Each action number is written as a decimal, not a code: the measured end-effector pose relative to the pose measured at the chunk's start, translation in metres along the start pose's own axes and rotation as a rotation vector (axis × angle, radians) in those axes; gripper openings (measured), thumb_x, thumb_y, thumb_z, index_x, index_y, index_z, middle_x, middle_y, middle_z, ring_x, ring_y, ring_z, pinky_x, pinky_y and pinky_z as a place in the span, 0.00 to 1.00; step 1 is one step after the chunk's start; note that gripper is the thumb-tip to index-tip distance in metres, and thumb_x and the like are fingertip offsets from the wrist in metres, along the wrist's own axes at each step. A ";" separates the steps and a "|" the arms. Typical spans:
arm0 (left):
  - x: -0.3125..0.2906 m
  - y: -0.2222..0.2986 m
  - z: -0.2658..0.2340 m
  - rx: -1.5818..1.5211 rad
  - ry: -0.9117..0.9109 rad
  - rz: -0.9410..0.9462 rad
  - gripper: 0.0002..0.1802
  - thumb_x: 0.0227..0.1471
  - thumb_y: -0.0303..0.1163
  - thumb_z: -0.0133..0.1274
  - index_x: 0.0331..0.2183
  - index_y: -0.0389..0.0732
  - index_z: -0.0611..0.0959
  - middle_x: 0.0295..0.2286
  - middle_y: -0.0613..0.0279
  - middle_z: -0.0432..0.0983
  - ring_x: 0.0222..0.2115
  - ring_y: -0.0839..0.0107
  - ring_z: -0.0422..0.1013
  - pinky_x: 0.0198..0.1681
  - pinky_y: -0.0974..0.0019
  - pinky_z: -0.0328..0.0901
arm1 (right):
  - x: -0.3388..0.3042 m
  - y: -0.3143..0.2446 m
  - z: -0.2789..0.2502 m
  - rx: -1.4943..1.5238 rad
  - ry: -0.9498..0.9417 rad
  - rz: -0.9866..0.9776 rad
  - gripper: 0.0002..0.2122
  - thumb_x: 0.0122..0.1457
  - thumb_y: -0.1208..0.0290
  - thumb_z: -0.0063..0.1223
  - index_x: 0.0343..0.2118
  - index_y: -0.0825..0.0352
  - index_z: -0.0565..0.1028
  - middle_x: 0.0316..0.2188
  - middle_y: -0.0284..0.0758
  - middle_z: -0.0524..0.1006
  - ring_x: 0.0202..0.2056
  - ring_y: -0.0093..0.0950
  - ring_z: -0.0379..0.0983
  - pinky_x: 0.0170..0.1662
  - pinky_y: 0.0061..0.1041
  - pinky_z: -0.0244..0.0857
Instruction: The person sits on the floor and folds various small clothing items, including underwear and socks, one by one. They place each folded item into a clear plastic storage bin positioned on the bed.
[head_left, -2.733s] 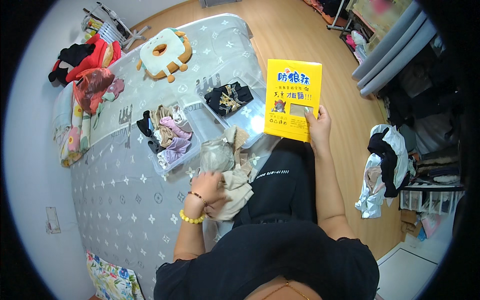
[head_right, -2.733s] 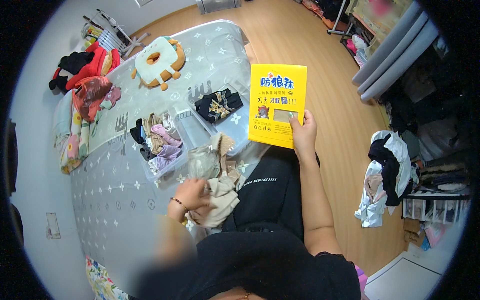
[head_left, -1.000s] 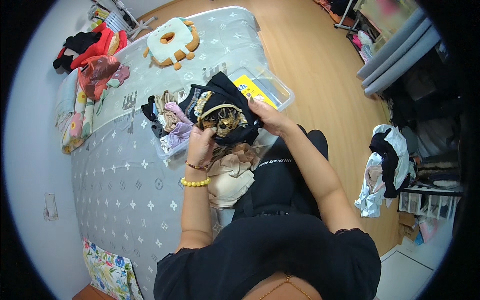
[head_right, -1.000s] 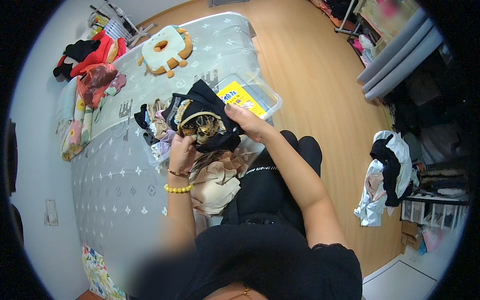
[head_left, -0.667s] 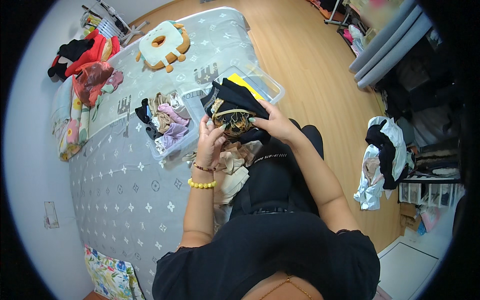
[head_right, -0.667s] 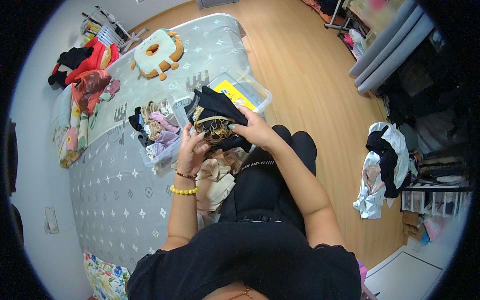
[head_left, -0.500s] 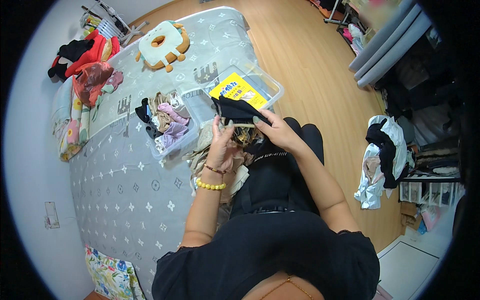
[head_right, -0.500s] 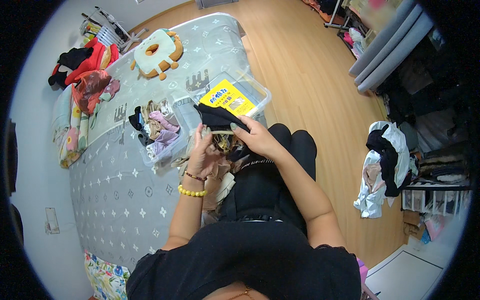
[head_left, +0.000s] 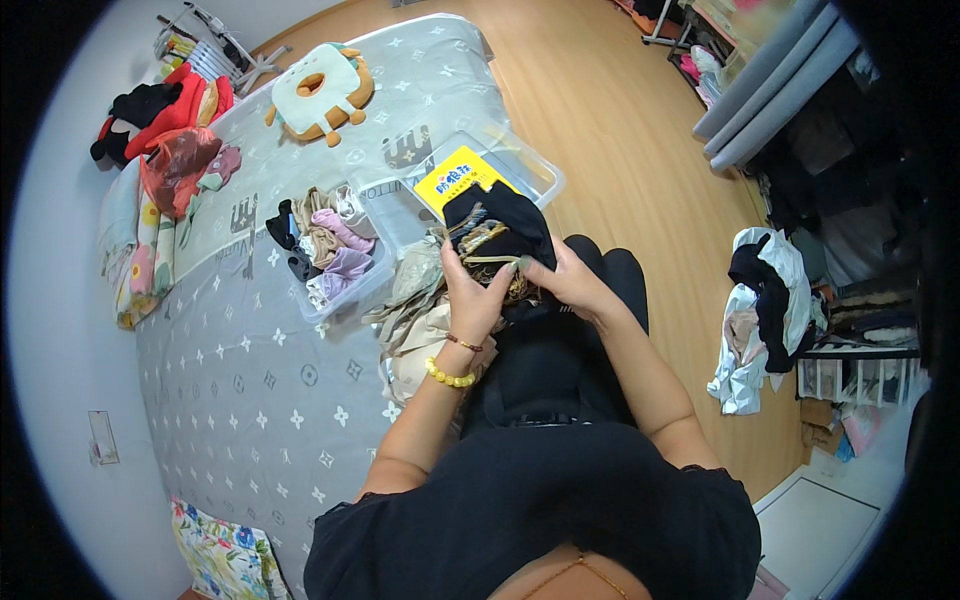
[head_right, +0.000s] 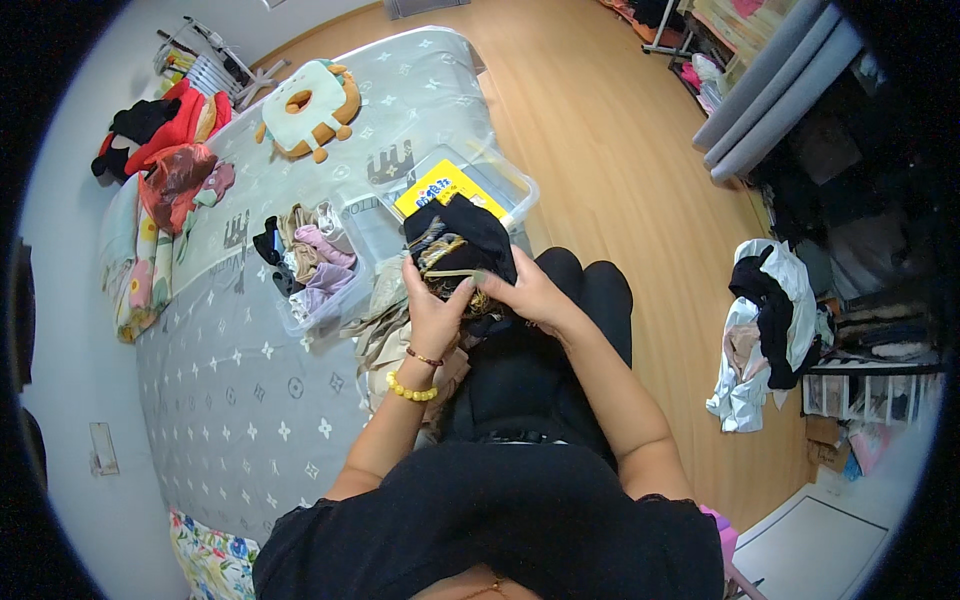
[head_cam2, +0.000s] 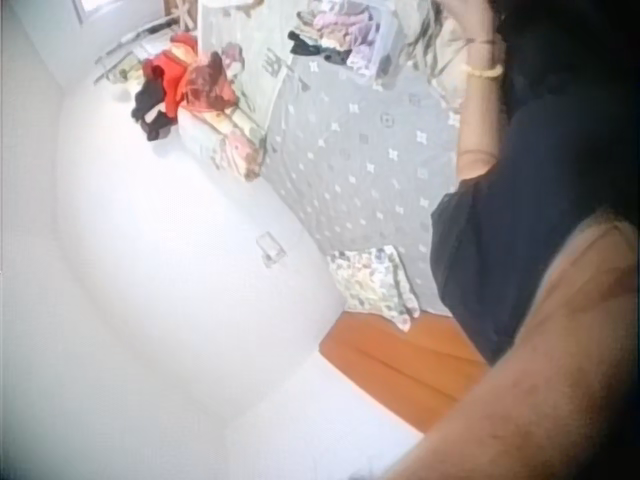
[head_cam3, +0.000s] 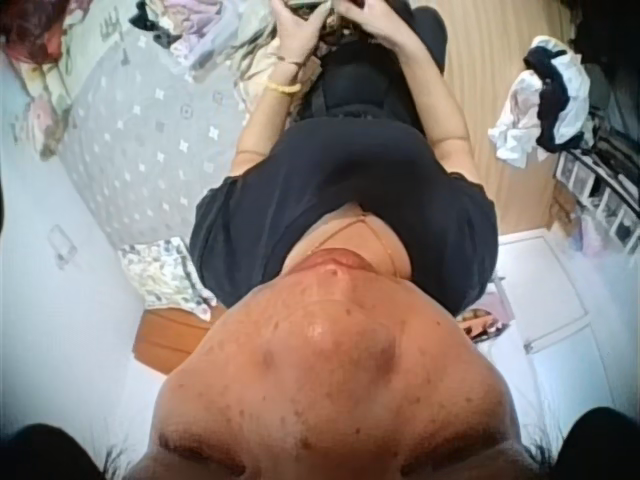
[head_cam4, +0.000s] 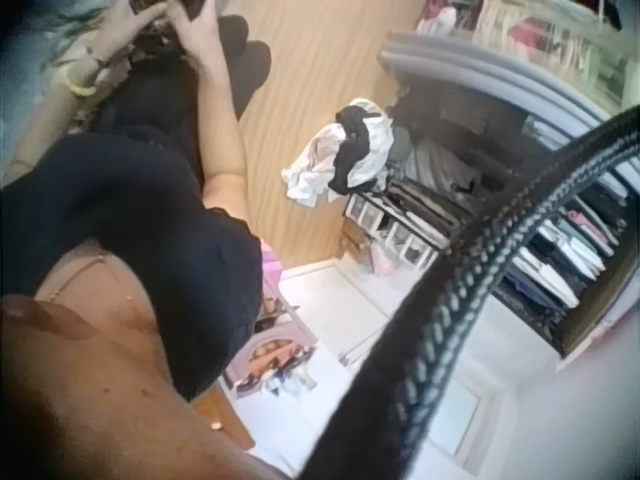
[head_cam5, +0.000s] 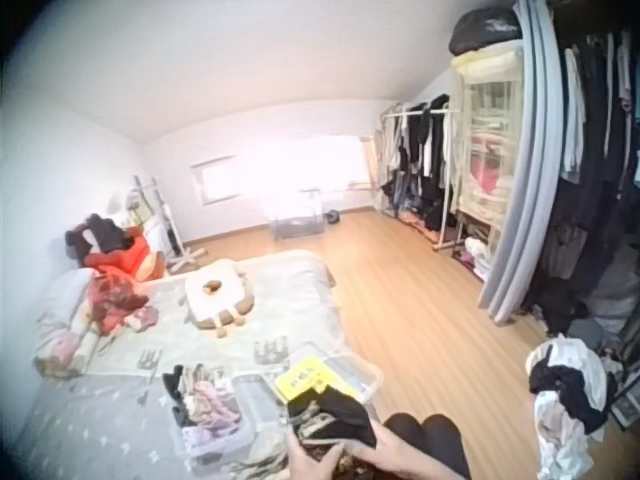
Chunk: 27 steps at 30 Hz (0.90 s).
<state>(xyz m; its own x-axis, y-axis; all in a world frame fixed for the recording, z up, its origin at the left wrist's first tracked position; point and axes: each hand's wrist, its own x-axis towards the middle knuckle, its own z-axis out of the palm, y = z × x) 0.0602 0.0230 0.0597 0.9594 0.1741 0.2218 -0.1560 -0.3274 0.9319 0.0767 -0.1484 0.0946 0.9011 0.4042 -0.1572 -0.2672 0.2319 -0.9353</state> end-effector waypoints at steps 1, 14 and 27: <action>0.001 -0.001 -0.002 0.201 0.004 0.066 0.52 0.43 0.26 0.65 0.61 0.30 0.50 0.54 0.46 0.59 0.55 0.59 0.60 0.59 0.60 0.57 | 0.000 -0.005 0.000 0.000 -0.023 0.043 0.29 0.57 0.70 0.62 0.59 0.71 0.62 0.51 0.39 0.72 0.50 0.24 0.70 0.54 0.27 0.65; 0.024 -0.055 -0.027 -0.282 -0.228 -0.144 0.24 0.53 0.23 0.54 0.53 0.37 0.71 0.42 0.61 0.70 0.43 0.74 0.69 0.44 0.69 0.68 | 0.130 -0.042 -0.025 -0.514 0.173 0.018 0.23 0.47 0.84 0.50 0.50 0.71 0.71 0.35 0.37 0.78 0.33 0.24 0.74 0.37 0.24 0.69; 0.013 -0.056 -0.017 0.001 -0.240 0.000 0.18 0.49 0.22 0.53 0.45 0.36 0.75 0.37 0.53 0.70 0.37 0.61 0.71 0.41 0.64 0.68 | 0.250 -0.023 0.023 -1.888 -0.293 0.552 0.18 0.49 0.69 0.57 0.46 0.58 0.80 0.47 0.37 0.79 0.48 0.34 0.77 0.48 0.37 0.70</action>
<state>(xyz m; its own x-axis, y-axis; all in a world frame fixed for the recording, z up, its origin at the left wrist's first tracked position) 0.0771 0.0591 0.0149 0.9878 -0.0515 0.1471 -0.1559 -0.3287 0.9315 0.3004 -0.0320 0.0843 0.7359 0.2438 -0.6317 0.3650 -0.9286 0.0668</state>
